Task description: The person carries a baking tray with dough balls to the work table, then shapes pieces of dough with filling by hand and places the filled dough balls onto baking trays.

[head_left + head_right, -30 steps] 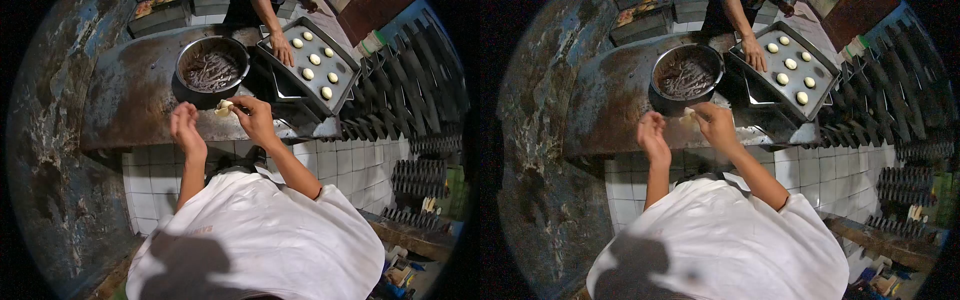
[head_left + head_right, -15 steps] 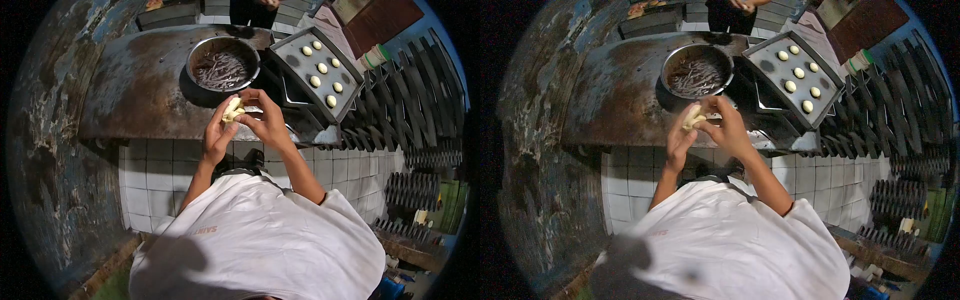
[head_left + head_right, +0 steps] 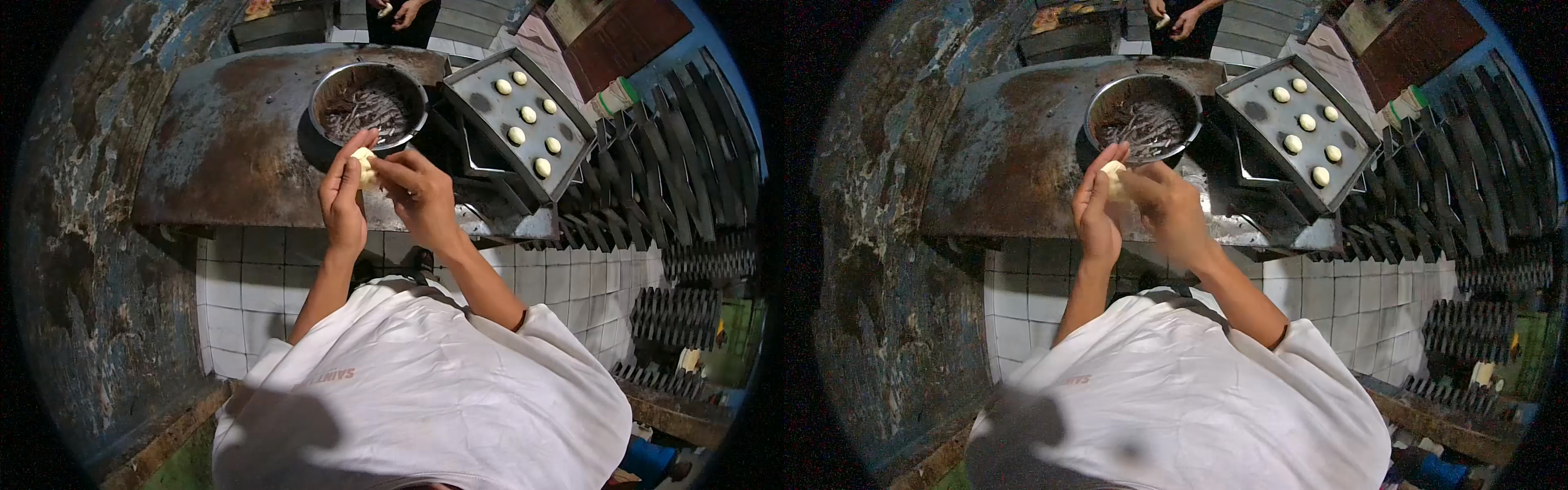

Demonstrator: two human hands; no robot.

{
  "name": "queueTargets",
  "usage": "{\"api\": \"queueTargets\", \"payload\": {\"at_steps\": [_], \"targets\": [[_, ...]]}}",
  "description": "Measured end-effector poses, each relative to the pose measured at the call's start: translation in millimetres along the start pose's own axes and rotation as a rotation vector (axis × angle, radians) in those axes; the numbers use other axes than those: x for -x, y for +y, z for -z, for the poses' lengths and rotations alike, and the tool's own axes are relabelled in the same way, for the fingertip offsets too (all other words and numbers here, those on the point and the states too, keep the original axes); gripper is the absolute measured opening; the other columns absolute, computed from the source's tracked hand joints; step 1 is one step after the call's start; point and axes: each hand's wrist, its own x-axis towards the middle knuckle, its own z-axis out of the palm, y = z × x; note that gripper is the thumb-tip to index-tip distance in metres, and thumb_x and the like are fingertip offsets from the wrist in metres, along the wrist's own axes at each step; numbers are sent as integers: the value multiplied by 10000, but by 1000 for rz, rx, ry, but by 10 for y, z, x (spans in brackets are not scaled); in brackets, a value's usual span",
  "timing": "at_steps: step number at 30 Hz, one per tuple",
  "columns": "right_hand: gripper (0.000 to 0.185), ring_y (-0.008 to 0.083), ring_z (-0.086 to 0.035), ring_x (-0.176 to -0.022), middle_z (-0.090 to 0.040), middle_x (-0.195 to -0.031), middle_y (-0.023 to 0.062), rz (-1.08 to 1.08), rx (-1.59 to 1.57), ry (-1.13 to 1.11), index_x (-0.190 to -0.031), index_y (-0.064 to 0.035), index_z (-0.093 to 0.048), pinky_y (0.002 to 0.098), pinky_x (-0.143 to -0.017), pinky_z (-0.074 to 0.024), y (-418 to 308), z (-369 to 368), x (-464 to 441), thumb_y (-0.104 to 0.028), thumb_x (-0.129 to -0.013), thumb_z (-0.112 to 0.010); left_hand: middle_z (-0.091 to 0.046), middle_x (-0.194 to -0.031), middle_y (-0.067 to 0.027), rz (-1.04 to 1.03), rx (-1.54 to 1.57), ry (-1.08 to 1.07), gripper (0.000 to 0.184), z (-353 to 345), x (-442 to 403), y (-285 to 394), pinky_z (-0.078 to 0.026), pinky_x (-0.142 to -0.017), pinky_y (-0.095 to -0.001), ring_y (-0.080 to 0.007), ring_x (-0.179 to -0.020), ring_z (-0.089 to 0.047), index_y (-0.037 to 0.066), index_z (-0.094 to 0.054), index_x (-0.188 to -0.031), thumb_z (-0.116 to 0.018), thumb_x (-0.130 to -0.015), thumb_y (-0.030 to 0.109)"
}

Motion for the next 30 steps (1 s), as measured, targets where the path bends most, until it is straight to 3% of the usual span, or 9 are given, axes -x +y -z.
{"api": "queueTargets", "payload": {"at_steps": [5,8,11,15,19,23,25,27,30], "targets": [[317,246,-656,-863,-626,-1013,99,238,-1,133,-1010,-22,-702,338,-768,-534,71,75,-219,38,-703,-759,-567,-1437,-181,70,19,-184,427,-59,-75,216,-394,-1134,-364,-255,-1353,-521,-39,-579,-1377,-461,-1063,226],[164,119,-615,-853,-625,-967,36,-108,-428,89,-909,32,-724,286,-742,-509,51,121,-255,-7,-774,-807,-546,-1458,-182,-124,-64,-331,423,-113,-122,231,-387,-1144,-379,-270,-1355,-522,-45,-589,-1363,-474,-1027,184],[169,110,-622,-814,-633,-898,38,-108,-448,47,-957,30,-742,276,-714,-511,78,142,-215,-4,-798,-791,-519,-1481,-192,-83,11,-306,430,-197,-72,274,-391,-1144,-379,-283,-1354,-525,-44,-575,-1379,-501,-984,110],[241,188,-691,-842,-695,-966,109,-30,-186,81,-1073,35,-735,301,-724,-534,98,134,-145,23,-832,-732,-597,-1376,-200,132,259,-22,392,-102,8,54,-419,-1126,-404,-271,-1304,-565,-43,-568,-1331,-605,-975,115],[400,288,-708,-895,-694,-1028,137,84,-43,-25,-1159,-38,-735,348,-760,-552,148,82,-14,7,-762,-744,-689,-1212,-142,244,226,244,293,-15,83,-113,-544,-910,-290,-185,-1044,-679,-18,-634,-1227,-615,-1024,192],[281,308,-657,-884,-665,-988,125,111,237,87,-1007,-51,-750,347,-768,-536,170,159,-48,-14,-730,-774,-641,-1314,-144,144,224,73,278,-147,118,-120,-475,-1008,-315,-197,-1171,-619,-15,-641,-1227,-579,-1036,176],[191,234,-644,-882,-649,-898,93,161,241,186,-926,-39,-730,320,-757,-523,141,149,-118,-41,-746,-795,-615,-1363,-149,101,223,-11,284,-157,120,-113,-439,-1061,-332,-214,-1244,-585,-17,-640,-1236,-563,-1039,174],[159,152,-644,-893,-656,-868,60,-128,-335,175,-901,-10,-722,292,-768,-515,124,146,-134,-56,-774,-806,-550,-1450,-157,93,231,-151,309,-180,88,-91,-352,-1143,-361,-236,-1355,-494,-21,-634,-1257,-541,-1036,174],[149,113,-640,-882,-681,-918,58,-191,-343,102,-907,30,-717,275,-763,-518,202,208,-80,-40,-802,-797,-537,-1459,-171,132,269,-121,326,-261,112,-27,-348,-1149,-360,-240,-1362,-484,-22,-625,-1275,-543,-1026,172]]}}
